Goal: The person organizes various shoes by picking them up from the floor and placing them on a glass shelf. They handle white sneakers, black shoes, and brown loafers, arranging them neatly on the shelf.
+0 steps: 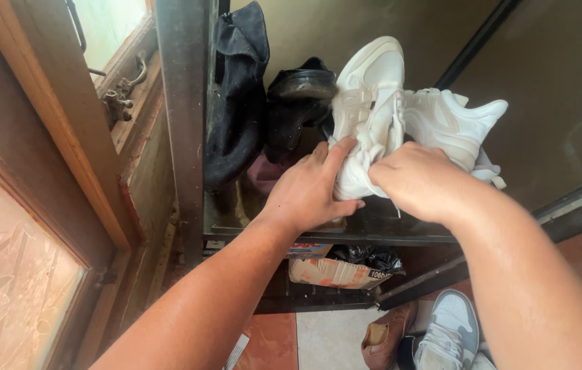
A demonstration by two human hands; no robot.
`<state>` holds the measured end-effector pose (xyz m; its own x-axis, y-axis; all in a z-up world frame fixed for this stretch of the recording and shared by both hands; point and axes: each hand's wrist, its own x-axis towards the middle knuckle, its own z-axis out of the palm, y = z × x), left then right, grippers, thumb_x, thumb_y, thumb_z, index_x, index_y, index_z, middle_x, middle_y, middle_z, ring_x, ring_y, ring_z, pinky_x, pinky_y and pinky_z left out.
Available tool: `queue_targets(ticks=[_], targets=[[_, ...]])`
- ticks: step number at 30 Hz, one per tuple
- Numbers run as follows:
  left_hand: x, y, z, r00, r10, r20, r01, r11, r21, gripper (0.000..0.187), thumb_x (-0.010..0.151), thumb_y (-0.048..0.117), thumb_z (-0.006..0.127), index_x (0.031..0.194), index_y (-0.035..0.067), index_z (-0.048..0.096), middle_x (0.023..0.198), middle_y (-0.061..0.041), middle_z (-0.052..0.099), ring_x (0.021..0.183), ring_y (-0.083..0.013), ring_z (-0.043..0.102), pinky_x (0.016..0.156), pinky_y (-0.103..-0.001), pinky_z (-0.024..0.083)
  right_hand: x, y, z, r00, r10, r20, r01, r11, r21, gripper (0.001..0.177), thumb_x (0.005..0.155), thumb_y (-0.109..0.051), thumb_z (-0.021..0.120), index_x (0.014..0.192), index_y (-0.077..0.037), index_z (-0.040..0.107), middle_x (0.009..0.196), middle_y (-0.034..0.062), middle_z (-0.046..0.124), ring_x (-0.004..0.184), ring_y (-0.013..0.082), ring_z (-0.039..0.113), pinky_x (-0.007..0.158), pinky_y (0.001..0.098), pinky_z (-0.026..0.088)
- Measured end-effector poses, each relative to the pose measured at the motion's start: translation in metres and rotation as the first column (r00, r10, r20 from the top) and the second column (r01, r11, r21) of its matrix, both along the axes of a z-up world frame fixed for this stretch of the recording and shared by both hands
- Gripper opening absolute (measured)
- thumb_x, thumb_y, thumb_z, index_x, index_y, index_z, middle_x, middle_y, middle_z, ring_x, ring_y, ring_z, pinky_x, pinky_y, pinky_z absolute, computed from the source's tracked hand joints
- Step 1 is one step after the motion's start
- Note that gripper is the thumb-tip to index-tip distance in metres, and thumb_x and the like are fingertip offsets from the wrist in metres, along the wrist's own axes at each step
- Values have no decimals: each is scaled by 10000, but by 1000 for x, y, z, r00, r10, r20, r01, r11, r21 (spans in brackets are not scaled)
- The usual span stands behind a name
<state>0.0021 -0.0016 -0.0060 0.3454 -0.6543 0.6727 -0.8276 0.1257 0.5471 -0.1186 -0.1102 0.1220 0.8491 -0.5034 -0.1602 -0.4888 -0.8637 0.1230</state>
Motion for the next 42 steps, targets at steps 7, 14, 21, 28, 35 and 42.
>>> queue_targets(ticks=[7,14,21,28,35,42], targets=[[2,-1,2,996,-23,-89,17,998,-60,969,714,443,876,1465,75,386,1224,-290,648,1050,-477,666,876,-517,544,0,17,-16,864,226,451,-176,973,-150,241,886,-313,663,970,-115,773,1113,84,670,1140,317,489,974,457,352],[2,1,-2,993,-45,-109,34,994,-105,1014,734,494,853,1496,44,357,1268,-292,647,1052,-479,673,871,-510,553,-37,-30,-86,191,-213,958,-204,946,251,182,1101,-119,574,1218,-5,655,1109,87,657,932,147,642,846,280,544],[1,1,1,997,-40,-64,30,989,-146,1033,749,539,842,1502,35,347,1273,-302,658,1055,-475,682,858,-499,562,-33,-59,-119,698,-292,653,-207,791,575,542,913,-71,584,1444,-78,477,1136,93,694,962,129,661,797,283,553],[-1,4,4,990,-50,-135,35,993,-113,1005,770,576,811,1491,51,348,1125,-274,716,985,-450,721,816,-496,577,-40,-59,-108,736,-138,662,-69,958,277,233,956,-154,709,1138,-11,725,1003,151,761,878,201,676,800,364,547],[2,-2,2,993,-23,-116,16,998,-57,1014,748,572,822,1488,58,356,1115,-283,712,958,-455,717,789,-504,576,-30,-31,-41,131,-431,893,-445,779,442,147,981,-44,716,1112,15,685,1020,82,735,857,125,725,780,300,639],[2,-7,-1,993,50,-104,-39,993,109,1103,713,649,802,1472,11,319,954,-266,729,860,-432,724,749,-495,589,-9,5,-27,565,144,812,-282,959,26,219,895,-131,729,1063,5,765,1010,141,662,909,261,658,791,391,531]])
